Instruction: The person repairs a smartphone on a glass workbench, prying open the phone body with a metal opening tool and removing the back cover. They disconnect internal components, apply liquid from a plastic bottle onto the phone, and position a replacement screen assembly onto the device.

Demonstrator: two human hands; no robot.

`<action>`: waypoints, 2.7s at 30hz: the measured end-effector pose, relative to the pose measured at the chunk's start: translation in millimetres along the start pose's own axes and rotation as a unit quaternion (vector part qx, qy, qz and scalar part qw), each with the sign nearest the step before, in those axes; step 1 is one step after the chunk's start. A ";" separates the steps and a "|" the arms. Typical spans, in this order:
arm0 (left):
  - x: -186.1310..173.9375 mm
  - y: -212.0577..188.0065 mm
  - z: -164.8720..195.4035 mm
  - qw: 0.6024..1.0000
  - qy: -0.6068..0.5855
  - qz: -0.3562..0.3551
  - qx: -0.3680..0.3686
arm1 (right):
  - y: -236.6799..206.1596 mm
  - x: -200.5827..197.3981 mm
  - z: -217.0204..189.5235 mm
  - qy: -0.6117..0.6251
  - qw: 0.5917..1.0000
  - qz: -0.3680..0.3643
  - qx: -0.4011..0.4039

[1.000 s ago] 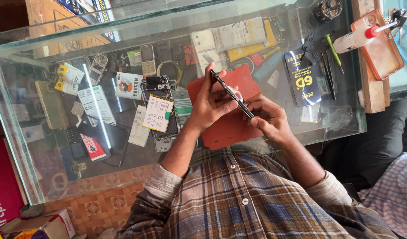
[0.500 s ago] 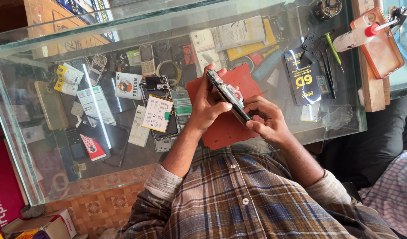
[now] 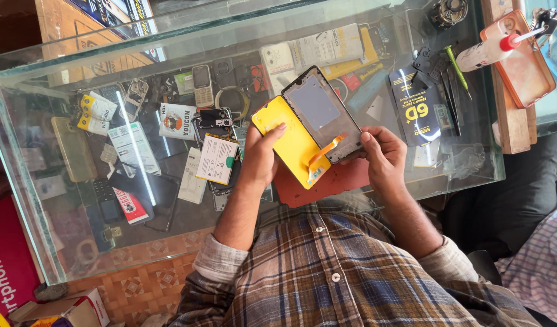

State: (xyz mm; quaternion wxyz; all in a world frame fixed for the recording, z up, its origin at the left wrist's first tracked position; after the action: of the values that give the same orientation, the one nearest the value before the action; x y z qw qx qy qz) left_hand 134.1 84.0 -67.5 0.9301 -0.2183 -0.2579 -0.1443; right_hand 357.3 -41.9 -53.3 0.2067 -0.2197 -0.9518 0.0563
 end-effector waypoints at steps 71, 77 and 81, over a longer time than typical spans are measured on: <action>19.9 -44.1 20.8 0.989 0.107 -0.070 -0.078 | -0.6 30.9 -26.0 -0.056 0.987 0.036 -0.144; -93.2 -64.2 130.3 0.978 0.164 0.082 0.101 | 5.3 10.3 -9.0 0.156 0.987 -0.002 -0.032; -155.5 -87.3 162.2 0.874 0.412 0.202 0.159 | -1.1 2.8 4.6 0.179 0.984 -0.017 0.008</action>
State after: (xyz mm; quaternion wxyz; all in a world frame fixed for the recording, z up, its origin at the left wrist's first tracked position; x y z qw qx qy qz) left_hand -95.1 110.7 2.2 0.9832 -0.0354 0.1787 0.0126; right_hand 352.7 -41.7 -56.3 0.3764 -0.2088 -0.9024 0.0202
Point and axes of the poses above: each hand's wrist, its own y-axis towards the middle knuckle, its own x-axis out of the palm, z = x × y, the point moved 6 cm from there along y, towards the middle knuckle, and after that the axes turned 7 degrees about y, right-handed, at the moved point
